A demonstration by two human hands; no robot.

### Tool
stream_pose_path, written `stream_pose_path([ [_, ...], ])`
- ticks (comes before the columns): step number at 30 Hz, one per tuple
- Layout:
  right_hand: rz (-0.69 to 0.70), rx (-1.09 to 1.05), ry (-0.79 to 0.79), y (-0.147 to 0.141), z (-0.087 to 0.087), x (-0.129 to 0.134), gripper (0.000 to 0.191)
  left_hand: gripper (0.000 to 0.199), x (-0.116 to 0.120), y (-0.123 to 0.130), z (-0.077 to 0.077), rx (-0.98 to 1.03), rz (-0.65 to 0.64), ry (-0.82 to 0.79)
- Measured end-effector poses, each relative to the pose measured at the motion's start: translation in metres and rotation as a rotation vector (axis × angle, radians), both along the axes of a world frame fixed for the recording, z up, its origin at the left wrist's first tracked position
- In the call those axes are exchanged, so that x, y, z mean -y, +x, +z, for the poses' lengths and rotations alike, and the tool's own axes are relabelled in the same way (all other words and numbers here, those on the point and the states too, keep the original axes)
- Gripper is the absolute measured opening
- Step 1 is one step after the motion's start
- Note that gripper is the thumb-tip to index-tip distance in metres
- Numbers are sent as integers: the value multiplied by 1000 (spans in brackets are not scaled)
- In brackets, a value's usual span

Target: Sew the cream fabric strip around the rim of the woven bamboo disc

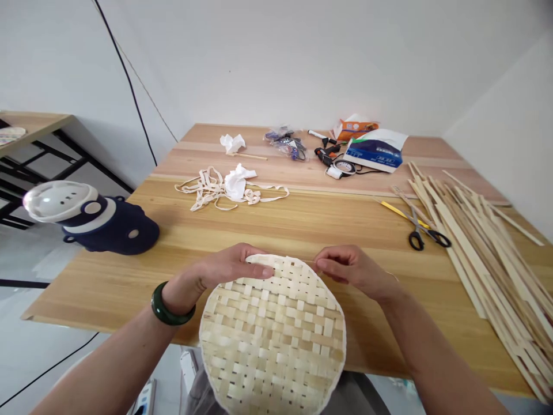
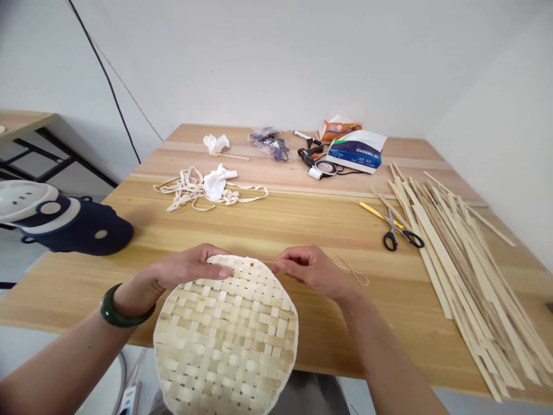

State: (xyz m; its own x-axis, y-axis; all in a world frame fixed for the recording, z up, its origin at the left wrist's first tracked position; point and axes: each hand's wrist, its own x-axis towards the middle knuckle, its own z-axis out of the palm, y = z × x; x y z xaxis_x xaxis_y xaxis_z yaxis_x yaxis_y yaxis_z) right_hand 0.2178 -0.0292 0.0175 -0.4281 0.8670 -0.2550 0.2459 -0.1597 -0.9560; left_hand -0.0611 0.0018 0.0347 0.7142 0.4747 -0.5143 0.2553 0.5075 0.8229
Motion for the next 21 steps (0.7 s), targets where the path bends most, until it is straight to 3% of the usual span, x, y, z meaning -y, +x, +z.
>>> stream_pose_path([
  [4,-134,130,127,15,18,-2,35,34,-4,8,-2,-8,-28,6],
  [8,-196,289,300,32,17,-10,32,33,-12,12,0,-10,-88,18],
  [11,-382,647,442,59,11,-11,28,35,-18,4,3,-43,-67,69],
  [13,-499,971,367,77,8,-6,26,36,-21,-4,2,-79,-49,91],
  [15,-519,1164,226,89,4,2,21,34,-22,-12,1,-102,-34,68],
  [21,-374,1229,131,79,-15,17,10,27,-15,-13,2,-157,4,-17],
])
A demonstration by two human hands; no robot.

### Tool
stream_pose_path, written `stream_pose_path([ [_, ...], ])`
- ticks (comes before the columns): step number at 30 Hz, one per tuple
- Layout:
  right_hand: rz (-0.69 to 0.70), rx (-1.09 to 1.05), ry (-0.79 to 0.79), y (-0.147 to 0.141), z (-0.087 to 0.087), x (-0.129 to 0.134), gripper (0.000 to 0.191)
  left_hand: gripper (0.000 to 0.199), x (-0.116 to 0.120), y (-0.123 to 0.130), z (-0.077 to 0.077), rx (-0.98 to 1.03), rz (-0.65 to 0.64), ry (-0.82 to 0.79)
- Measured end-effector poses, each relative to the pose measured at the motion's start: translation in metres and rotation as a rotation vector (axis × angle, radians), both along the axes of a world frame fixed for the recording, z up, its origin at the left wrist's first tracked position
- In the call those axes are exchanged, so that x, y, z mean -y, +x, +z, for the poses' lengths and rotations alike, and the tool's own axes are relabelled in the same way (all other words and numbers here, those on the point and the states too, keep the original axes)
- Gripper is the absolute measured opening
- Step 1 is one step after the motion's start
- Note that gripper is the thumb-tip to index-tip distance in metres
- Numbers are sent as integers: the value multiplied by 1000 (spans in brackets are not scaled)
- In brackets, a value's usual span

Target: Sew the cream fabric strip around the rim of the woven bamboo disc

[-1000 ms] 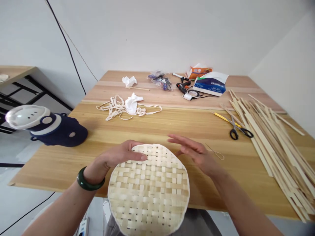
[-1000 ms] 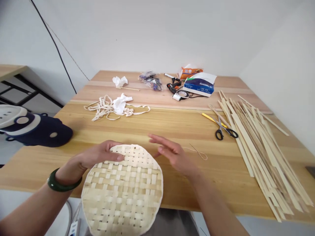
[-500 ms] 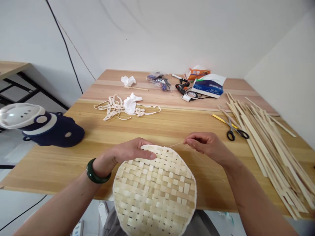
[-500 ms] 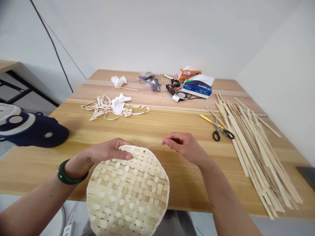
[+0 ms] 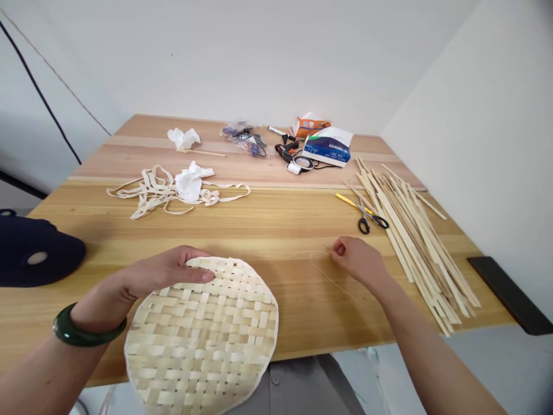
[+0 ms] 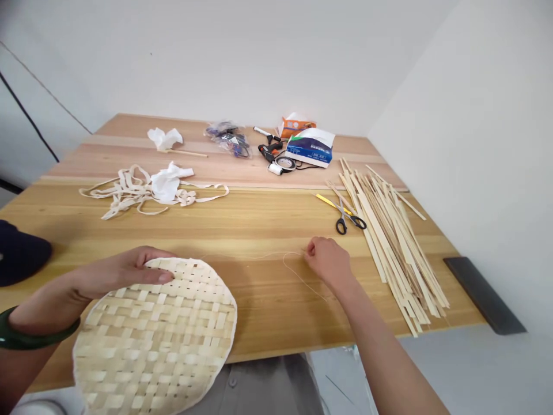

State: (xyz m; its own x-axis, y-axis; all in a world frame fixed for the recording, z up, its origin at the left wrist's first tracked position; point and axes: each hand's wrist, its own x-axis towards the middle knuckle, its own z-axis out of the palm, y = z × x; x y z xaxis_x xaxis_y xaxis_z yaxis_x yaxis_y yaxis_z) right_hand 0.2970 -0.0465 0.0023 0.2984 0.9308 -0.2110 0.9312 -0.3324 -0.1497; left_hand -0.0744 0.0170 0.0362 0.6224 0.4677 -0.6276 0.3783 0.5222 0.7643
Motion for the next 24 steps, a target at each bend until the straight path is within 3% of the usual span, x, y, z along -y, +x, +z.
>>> stream_pose_path([
  [6,71,-19,11,-11,-4,-13,18,29,4,0,-3,35,-61,-15],
  [11,34,-228,92,7,-1,-14,15,35,4,-5,-11,103,-102,-33],
  [13,3,-372,153,17,2,-11,11,36,4,-6,-14,110,-118,-51],
  [16,-37,-588,252,27,8,-7,22,36,2,-5,-18,125,-124,-53],
  [19,-186,-957,329,26,17,-6,27,37,2,-1,-21,154,-133,-53],
  [22,-373,-1381,305,23,29,-6,32,39,3,4,-16,147,-123,-25],
  [24,-429,-1485,230,23,36,-6,34,38,3,6,-11,126,-126,0],
])
